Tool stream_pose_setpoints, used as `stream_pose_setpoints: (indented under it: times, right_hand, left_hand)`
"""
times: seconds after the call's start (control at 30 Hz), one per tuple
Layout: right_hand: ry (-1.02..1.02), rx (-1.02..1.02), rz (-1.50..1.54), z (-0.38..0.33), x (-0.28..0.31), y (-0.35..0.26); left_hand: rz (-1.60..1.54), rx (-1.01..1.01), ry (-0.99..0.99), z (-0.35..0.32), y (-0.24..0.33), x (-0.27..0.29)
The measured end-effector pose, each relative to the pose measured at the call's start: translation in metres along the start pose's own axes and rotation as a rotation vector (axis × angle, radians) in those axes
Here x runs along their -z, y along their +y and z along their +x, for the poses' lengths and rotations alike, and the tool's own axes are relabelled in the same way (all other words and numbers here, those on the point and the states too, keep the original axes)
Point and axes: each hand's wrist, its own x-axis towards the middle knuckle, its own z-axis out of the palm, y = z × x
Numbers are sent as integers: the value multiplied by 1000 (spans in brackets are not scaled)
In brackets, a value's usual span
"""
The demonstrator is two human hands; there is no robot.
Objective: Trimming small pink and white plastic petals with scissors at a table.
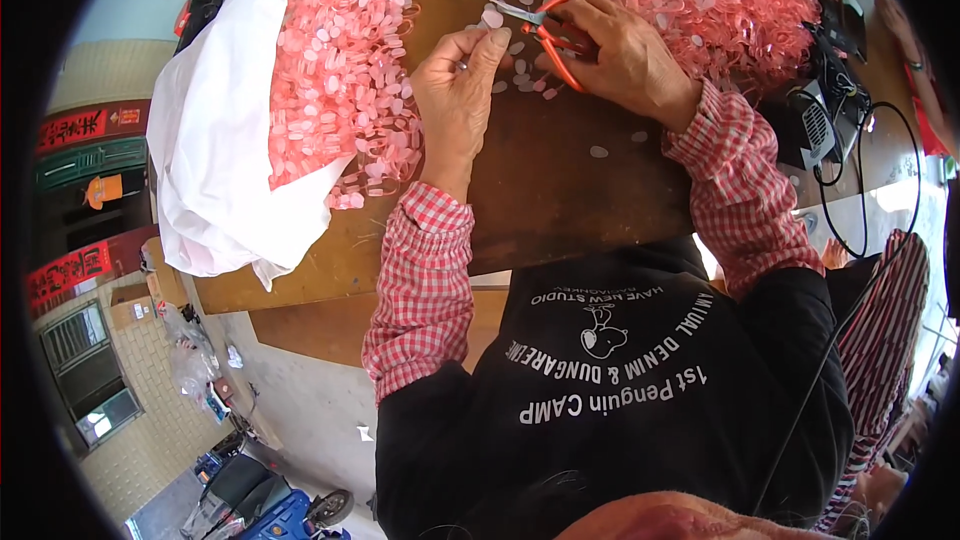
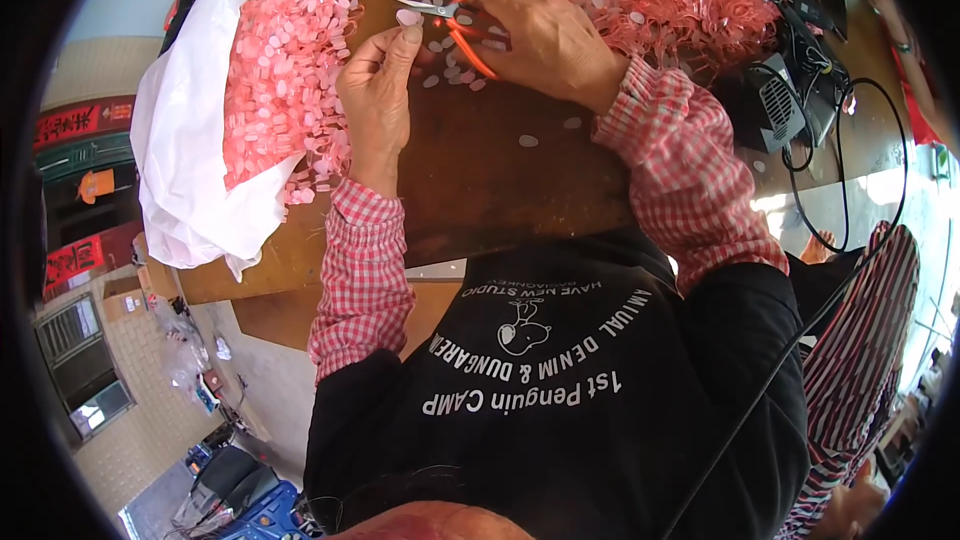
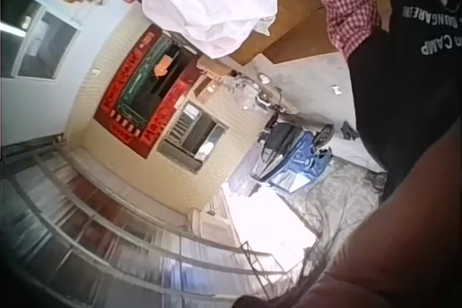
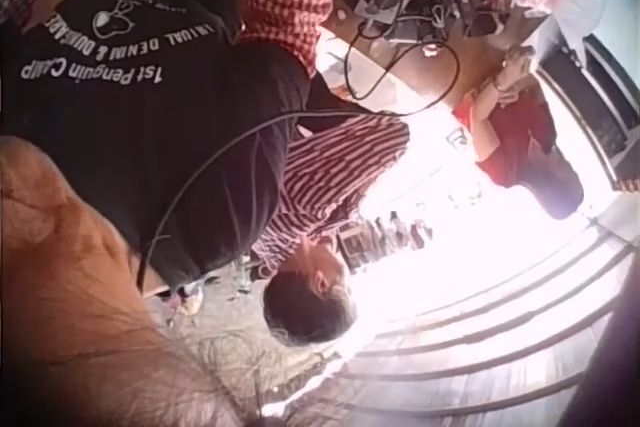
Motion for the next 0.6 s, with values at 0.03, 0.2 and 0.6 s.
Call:
stream_pose_setpoints:
  times: [0.03, 0.2, 0.6]
  right_hand:
    - [-2, 1, 2, -1, -1, -2]
    - [-4, 39, -130, -5, -1, -13]
    - [-41, -49, -290, -8, -6, -26]
  left_hand:
    - [36, -36, 4, 0, -1, 2]
    - [168, -247, 52, 1, -1, -1]
    - [526, -445, -7, -4, 6, -15]
